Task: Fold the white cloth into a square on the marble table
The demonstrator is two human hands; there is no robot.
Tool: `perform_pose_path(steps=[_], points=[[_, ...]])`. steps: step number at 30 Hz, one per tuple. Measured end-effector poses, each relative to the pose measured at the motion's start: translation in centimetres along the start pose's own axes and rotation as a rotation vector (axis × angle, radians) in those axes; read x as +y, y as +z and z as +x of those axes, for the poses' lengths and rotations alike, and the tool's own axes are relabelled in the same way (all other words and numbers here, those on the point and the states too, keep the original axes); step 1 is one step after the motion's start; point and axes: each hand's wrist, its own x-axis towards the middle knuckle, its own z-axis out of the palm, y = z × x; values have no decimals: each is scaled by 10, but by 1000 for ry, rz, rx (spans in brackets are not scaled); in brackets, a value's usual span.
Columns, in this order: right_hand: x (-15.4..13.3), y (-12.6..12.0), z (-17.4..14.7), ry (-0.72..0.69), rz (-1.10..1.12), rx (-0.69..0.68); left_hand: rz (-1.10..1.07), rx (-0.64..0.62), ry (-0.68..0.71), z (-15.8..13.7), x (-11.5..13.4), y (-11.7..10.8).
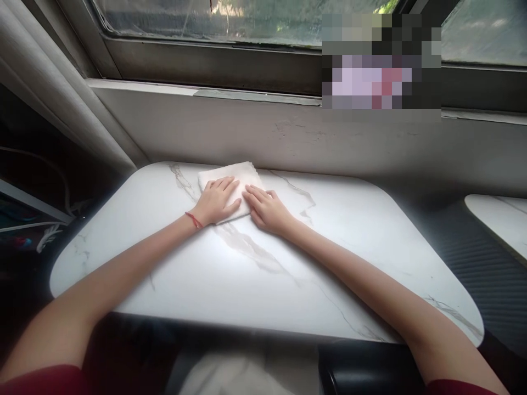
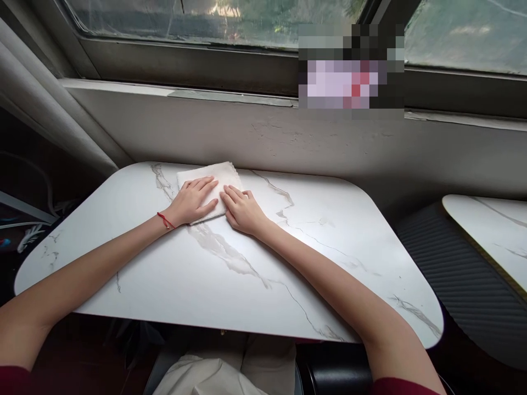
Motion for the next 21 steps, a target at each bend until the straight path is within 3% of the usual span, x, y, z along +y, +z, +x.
perform_pose_path(steps=[21], points=[[1, 5, -7, -22, 75, 160, -84, 37, -37, -6, 0, 4]])
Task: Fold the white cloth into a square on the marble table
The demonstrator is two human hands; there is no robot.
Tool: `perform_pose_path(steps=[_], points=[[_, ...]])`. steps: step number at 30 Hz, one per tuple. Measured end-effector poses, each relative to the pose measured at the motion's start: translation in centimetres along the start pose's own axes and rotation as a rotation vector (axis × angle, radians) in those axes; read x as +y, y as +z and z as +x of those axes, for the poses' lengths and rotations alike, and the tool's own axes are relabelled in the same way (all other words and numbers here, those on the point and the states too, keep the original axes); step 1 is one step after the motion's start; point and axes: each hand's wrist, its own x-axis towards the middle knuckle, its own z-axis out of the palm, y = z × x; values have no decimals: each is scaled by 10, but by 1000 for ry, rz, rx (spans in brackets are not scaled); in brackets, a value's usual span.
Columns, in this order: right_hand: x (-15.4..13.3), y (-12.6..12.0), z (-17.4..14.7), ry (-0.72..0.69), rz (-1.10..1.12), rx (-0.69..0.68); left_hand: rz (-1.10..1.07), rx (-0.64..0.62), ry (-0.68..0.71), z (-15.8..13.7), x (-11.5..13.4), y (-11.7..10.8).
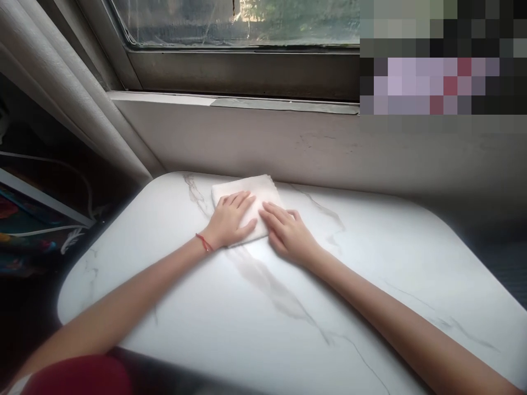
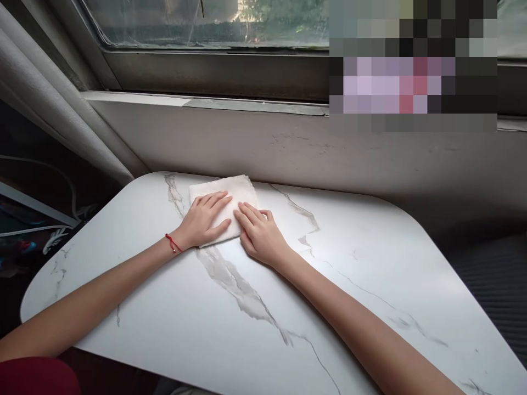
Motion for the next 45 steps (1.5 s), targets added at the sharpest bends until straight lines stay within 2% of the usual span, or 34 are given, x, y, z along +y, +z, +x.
perform_pose_path(steps=[8, 12, 16, 20, 24, 28, 32, 37, 41, 45], points=[[-3, 1, 2, -2, 18, 58, 6, -21, 29, 2, -1, -4], [-7, -5, 3, -64, 56, 78, 101, -89, 65, -8, 12, -15], [-33, -13, 2, -232, 167, 31, 222, -155, 21, -54, 41, -35], [-80, -16, -4, -455, 238, -6, 267, -111, -28, -124, 64, -57], [-119, -18, -11, -672, 181, -61, 209, -14, -34, -182, 71, -68], [-133, -19, -16, -692, 182, -98, 157, 68, -189, -210, 75, -62], [-139, -15, -14, -652, 202, -111, 132, 113, -295, -216, 77, -54], [-150, 0, 2, -618, 147, -77, 125, 156, -328, -212, 53, -53], [-161, 16, 34, -614, 89, -125, 93, 106, -351, -207, 12, -65], [-171, 33, 77, -579, 90, -218, 49, 12, -459, -199, -35, -83]])
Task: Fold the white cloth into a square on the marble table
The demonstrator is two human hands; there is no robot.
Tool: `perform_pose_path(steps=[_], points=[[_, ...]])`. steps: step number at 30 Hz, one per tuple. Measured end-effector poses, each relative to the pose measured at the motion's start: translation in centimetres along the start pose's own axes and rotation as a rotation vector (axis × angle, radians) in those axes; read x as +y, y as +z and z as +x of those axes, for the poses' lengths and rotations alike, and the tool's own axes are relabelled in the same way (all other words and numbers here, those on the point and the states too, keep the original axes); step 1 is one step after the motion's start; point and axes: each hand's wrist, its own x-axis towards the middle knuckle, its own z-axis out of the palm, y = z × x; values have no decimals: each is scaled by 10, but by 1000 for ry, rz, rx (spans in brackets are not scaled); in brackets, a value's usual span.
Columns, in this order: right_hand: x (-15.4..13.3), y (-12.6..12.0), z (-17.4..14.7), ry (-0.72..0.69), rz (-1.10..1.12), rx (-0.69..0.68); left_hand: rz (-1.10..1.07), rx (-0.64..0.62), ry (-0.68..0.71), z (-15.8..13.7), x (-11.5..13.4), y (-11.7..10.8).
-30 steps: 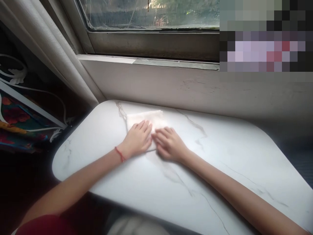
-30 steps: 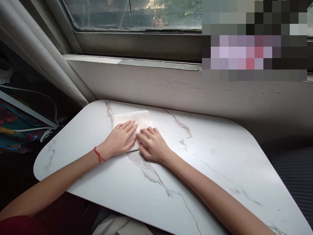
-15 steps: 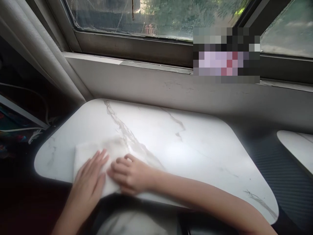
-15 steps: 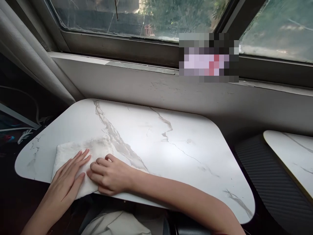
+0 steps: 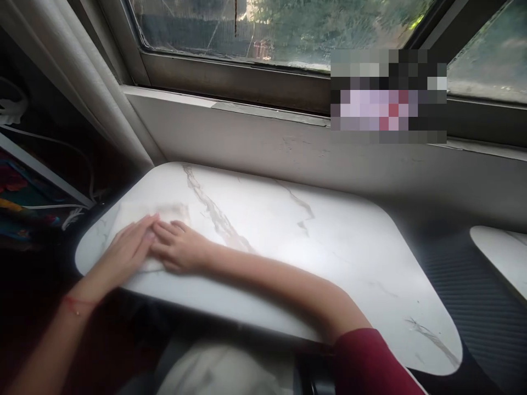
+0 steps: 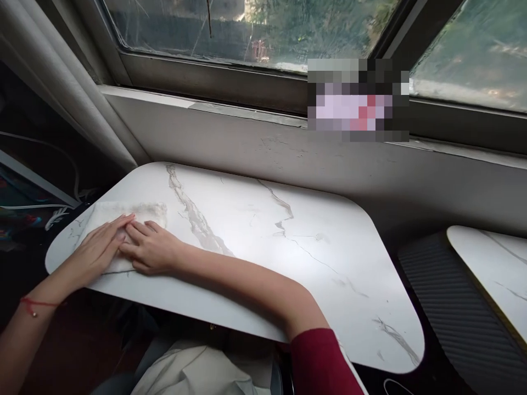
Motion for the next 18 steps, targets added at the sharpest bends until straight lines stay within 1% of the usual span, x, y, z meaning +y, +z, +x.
perform_pose_path(steps=[2, 4, 7, 10, 13, 16, 18], points=[[11, 4, 17, 30, 8, -17, -47, -47, -34, 17, -17, -6], [24, 8, 27, 55, 7, -25, -107, -97, -32, 37, -28, -11], [47, 14, 35, 112, 12, -23, -161, -159, 5, 74, -31, -17], [72, 20, 37, 223, 16, 13, -125, -199, 105, 115, -21, -17], [98, 22, 31, 322, 4, 35, -69, -172, 207, 153, -4, -7], [121, 16, 9, 399, 10, 15, -49, -141, 255, 178, 14, 12], [132, 8, -16, 417, 26, 5, -18, -123, 277, 184, 27, 24]])
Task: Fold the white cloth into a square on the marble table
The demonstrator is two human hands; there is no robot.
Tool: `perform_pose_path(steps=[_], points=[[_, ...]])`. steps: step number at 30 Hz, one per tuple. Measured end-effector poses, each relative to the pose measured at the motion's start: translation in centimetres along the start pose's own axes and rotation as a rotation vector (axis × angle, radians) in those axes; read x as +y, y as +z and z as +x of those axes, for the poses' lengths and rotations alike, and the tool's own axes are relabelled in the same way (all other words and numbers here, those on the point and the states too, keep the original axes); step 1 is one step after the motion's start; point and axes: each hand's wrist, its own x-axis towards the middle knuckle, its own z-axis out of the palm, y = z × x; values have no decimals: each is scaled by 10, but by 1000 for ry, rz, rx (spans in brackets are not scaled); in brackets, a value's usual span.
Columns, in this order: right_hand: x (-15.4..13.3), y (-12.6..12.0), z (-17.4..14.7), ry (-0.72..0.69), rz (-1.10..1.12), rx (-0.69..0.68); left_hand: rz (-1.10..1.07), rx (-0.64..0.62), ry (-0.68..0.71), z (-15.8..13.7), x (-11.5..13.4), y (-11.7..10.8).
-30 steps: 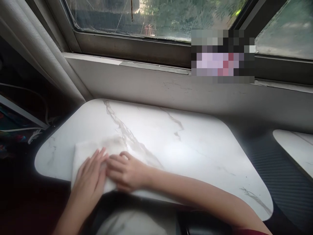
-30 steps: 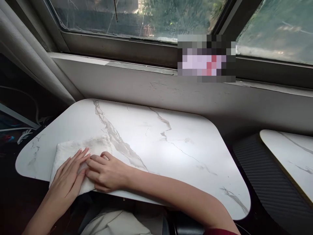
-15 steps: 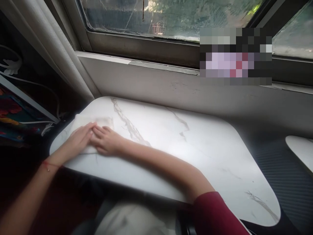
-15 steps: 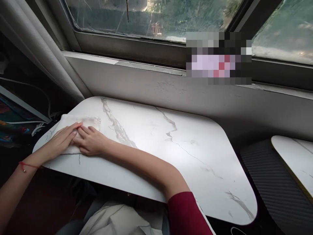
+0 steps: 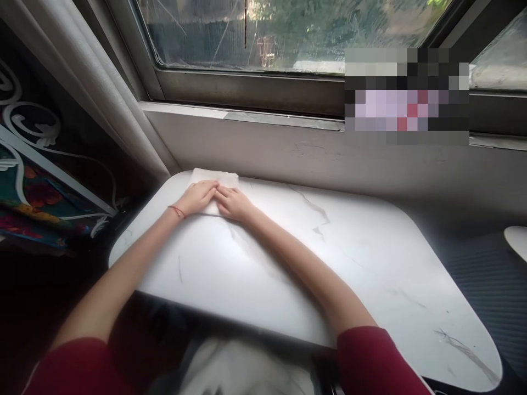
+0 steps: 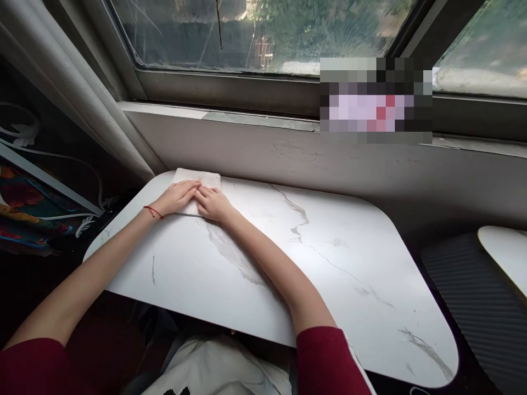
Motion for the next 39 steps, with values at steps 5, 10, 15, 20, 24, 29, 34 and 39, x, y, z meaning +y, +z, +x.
perform_pose_path(steps=[5, 10, 15, 20, 24, 29, 34, 39], points=[[17, -26, -69, -88, 18, 22, 157, 0, 148, -13, 56, 14], [-23, -45, -151, -165, 29, 117, 270, -24, 214, -74, 131, 21], [-66, -62, -212, -204, 46, 118, 427, 5, 312, -135, 182, 33], [-65, -64, -225, -292, -8, 118, 389, 22, 335, -138, 192, 29], [-28, -53, -202, -251, -4, 136, 319, -34, 295, -93, 174, 23], [40, -44, -150, -164, 18, 88, 248, -37, 173, -12, 136, 38], [89, -28, -105, -65, 33, 22, 169, 48, 99, 32, 102, 60], [94, -17, -91, -40, 15, -12, 134, 66, 65, 36, 86, 65]])
